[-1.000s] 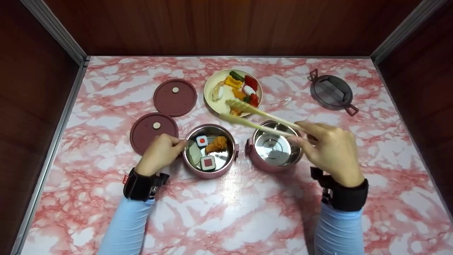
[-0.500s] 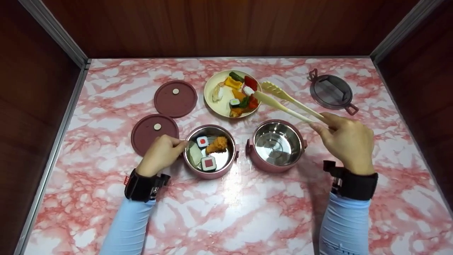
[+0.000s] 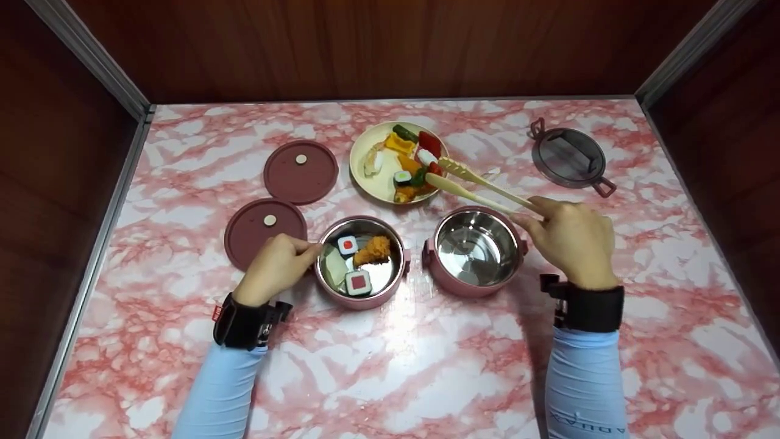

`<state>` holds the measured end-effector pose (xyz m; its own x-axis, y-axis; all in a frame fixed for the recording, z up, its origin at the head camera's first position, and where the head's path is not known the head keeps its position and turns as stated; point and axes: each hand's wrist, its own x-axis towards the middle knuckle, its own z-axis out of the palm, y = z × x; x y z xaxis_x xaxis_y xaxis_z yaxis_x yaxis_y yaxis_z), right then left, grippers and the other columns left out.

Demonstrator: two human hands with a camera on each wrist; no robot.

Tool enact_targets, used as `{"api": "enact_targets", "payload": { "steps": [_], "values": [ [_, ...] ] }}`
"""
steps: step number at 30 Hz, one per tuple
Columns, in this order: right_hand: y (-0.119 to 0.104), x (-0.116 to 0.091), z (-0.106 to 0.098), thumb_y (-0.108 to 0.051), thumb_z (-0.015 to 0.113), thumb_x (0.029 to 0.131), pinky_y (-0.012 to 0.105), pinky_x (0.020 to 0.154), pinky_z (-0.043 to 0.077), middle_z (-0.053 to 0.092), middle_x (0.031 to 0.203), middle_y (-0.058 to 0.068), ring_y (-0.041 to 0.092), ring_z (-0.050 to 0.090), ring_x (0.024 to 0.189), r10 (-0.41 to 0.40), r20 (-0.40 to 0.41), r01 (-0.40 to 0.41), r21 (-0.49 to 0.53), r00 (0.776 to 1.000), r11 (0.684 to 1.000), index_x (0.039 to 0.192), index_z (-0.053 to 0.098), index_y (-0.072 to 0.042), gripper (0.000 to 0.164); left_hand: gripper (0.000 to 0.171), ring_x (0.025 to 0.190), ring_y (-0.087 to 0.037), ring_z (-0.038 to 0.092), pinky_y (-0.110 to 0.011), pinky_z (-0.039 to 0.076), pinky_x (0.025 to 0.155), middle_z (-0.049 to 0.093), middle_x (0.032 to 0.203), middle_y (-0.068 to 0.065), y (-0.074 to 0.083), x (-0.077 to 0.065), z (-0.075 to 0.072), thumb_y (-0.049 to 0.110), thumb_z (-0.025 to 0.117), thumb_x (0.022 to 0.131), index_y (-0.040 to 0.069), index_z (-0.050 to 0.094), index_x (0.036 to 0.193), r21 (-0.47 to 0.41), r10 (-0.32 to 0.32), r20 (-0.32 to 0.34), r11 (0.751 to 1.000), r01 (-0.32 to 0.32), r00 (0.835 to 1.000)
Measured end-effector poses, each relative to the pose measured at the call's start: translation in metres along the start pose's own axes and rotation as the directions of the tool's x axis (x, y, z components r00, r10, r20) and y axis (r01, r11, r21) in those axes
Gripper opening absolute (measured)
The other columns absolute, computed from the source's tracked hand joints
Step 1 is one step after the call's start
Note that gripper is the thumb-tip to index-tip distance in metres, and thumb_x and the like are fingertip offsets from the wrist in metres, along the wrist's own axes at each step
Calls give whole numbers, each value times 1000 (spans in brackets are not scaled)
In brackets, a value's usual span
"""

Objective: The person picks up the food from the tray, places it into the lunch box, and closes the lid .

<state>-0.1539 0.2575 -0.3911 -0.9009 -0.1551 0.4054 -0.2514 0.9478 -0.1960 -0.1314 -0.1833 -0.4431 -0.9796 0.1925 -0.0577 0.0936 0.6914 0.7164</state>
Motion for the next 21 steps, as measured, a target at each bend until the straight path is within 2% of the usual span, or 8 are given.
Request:
{"api": "enact_targets", "payload": {
  "steps": [5, 11, 16, 21],
  "values": [
    [-4, 1, 3, -50, 74, 85, 53, 44, 36, 68, 71, 19, 42, 60, 57, -5, 29, 6, -29, 1000, 1000, 108, 78, -22, 36, 46, 48, -11, 37, -25, 28, 47, 37, 49, 9, -1, 0, 0, 24, 62, 99, 8, 57, 55, 0, 4, 1, 1000, -4, 1000],
    [-8, 2, 8, -47, 76, 84, 54, 44, 34, 66, 68, 17, 43, 61, 58, -9, 35, 10, -44, 999, 999, 104, 77, -21, 33, 47, 48, -11, 38, -25, 28, 47, 37, 49, 9, 0, 0, 0, 27, 61, 99, 8, 59, 56, 0, -11, 13, 1000, 11, 1000],
    [-11, 2, 11, -44, 76, 84, 57, 45, 35, 67, 73, 23, 47, 62, 63, 14, 47, -12, -56, 999, 998, 107, 77, -21, 33, 48, 48, -11, 37, -24, 28, 47, 37, 49, 8, 0, 0, 0, 29, 60, 100, 4, 61, 59, -2, -14, 18, 1000, 14, 1000],
    [-12, 2, 11, -40, 76, 85, 58, 46, 37, 68, 78, 26, 48, 62, 64, 24, 44, -21, -61, 999, 998, 106, 77, -19, 29, 49, 47, -11, 36, -25, 27, 46, 36, 48, 10, -1, 0, 1, 27, 62, 99, 12, 53, 53, 2, -9, 0, 1000, 9, 1000]
  ]
}}
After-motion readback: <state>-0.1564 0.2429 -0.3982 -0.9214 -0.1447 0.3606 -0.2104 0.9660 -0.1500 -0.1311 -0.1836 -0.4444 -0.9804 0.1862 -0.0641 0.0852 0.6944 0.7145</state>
